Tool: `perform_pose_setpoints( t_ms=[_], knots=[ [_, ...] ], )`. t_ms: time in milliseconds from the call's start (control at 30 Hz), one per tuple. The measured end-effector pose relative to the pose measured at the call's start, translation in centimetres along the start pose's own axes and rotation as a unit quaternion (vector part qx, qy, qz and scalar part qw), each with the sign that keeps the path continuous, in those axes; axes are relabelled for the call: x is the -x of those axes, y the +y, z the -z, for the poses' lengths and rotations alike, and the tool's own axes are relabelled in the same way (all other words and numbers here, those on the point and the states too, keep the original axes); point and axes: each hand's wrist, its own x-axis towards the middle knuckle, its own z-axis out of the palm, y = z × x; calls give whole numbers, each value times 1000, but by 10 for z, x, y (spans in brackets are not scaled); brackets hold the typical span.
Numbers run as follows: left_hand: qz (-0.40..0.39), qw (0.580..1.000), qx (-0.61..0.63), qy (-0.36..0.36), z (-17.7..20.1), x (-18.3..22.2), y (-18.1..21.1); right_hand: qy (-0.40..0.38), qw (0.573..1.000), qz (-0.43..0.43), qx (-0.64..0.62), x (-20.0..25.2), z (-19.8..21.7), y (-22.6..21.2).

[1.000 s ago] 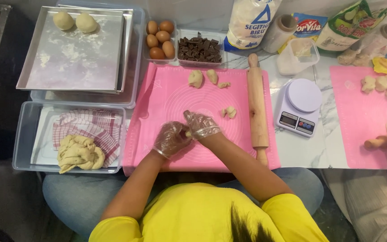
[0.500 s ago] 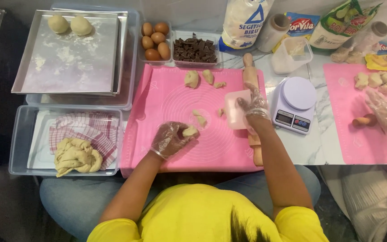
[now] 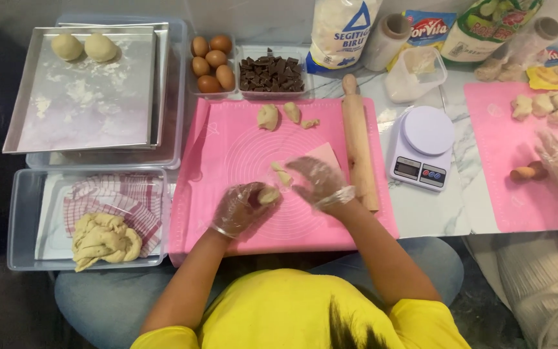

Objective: The person is portioning dough using a digital scale, shaping the portions into balls, and placing them onto a baking tray.

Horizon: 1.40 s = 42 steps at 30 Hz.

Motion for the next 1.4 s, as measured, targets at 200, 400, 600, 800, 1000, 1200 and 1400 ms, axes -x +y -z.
perform_pose_setpoints(
  t_ms=[200, 400, 600, 800, 1000, 1200, 1400],
  knots=[
    [-96, 971, 202, 81, -8, 0, -9, 215, 928, 160, 259, -7, -100, -56],
    [-64, 991, 89, 82, -36, 8, -61, 279, 890, 114, 341, 18, -239, 1],
    [-7, 989, 125, 74, -24, 8, -44, 256, 922, 125, 261, 13, -132, -27],
    [4, 995, 70, 77, -39, 10, -70, 114, 991, -68, -34, -1, 132, -13],
    [-45, 994, 12, 100, -31, 10, -54, 264, 889, -375, -7, 55, 201, 116],
    [-44, 994, 26, 93, -19, 7, -37, 186, 810, -554, 53, 80, 197, 156],
    [-41, 991, 87, 93, -11, 5, -22, 175, 812, -554, 56, 75, 192, 175]
  ],
)
